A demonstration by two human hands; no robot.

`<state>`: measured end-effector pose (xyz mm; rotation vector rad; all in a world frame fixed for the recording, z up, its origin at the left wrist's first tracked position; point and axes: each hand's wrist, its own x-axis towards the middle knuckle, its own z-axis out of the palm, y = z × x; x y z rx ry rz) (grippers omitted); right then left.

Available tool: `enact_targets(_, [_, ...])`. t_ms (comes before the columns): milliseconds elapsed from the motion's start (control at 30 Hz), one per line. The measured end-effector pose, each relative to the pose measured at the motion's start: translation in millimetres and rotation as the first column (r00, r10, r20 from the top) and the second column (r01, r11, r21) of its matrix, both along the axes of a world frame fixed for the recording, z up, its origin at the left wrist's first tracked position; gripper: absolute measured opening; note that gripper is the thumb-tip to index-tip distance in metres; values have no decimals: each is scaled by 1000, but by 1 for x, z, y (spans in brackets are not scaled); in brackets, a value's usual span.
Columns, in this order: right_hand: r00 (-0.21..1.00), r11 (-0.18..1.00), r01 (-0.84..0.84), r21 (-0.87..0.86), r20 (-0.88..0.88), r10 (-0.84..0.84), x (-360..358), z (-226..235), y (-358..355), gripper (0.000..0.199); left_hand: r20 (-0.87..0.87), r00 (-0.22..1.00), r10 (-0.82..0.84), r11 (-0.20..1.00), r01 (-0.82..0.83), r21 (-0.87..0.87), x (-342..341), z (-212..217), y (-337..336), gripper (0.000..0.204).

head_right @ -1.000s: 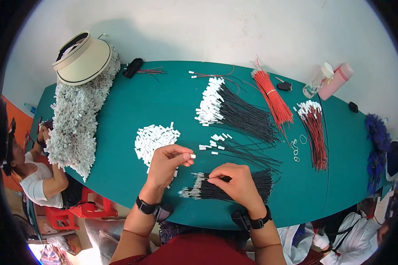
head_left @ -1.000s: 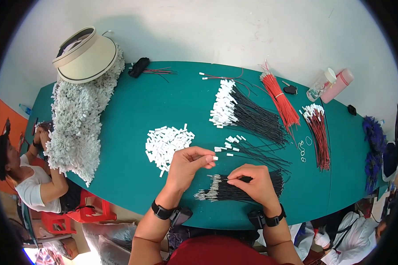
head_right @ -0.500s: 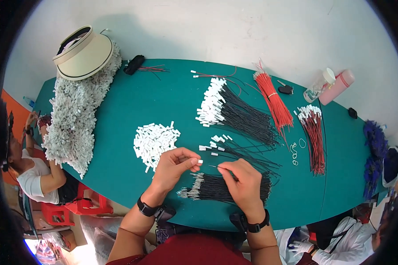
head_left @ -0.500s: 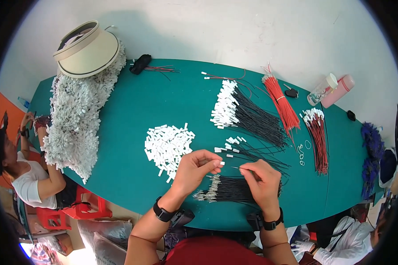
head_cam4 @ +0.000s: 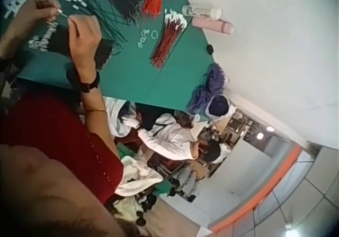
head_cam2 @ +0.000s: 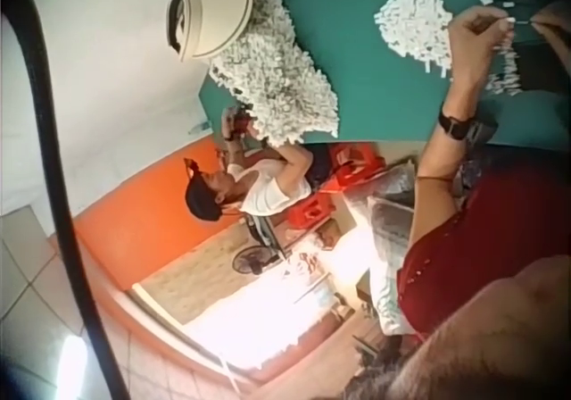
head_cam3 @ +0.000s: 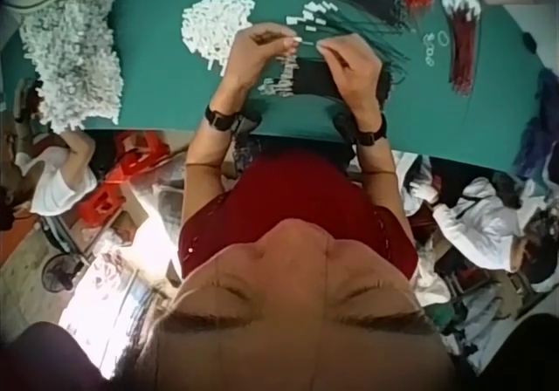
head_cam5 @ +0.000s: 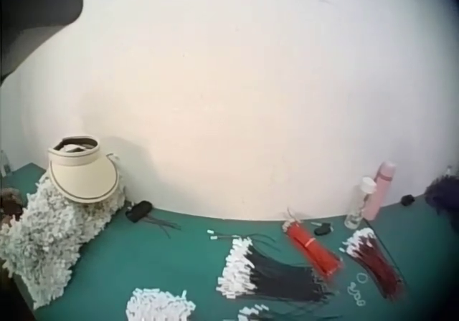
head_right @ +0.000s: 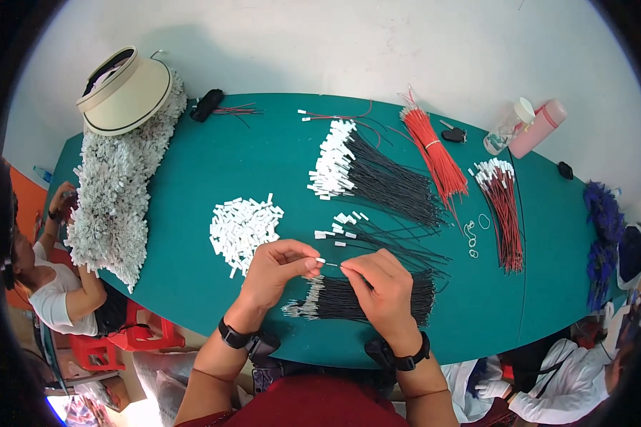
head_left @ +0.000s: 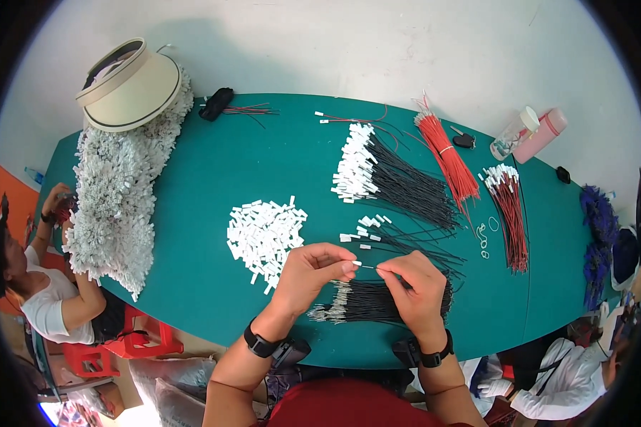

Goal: Attaching small white plastic connectors to the ends of black electrical wires at a workbench.

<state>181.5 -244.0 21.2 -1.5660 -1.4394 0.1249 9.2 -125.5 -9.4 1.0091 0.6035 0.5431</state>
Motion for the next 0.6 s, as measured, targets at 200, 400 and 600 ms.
enact_targets(200, [1000, 1000, -10, 4, 30, 10, 1, 0, -1, 11, 26, 999, 34, 997, -32, -70, 0, -1, -1, 12])
enact_targets(400, [997, 1000, 11, -6, -70, -11, -2, -3, -2, 9, 21, 997, 75, 997, -74, -17, 2, -2, -3, 13])
enact_targets(600, [986, 998, 19, -67, -165, -29, -2, -1, -4, 8, -45, 998, 39, 999, -39, 13, 1, 3, -2, 14])
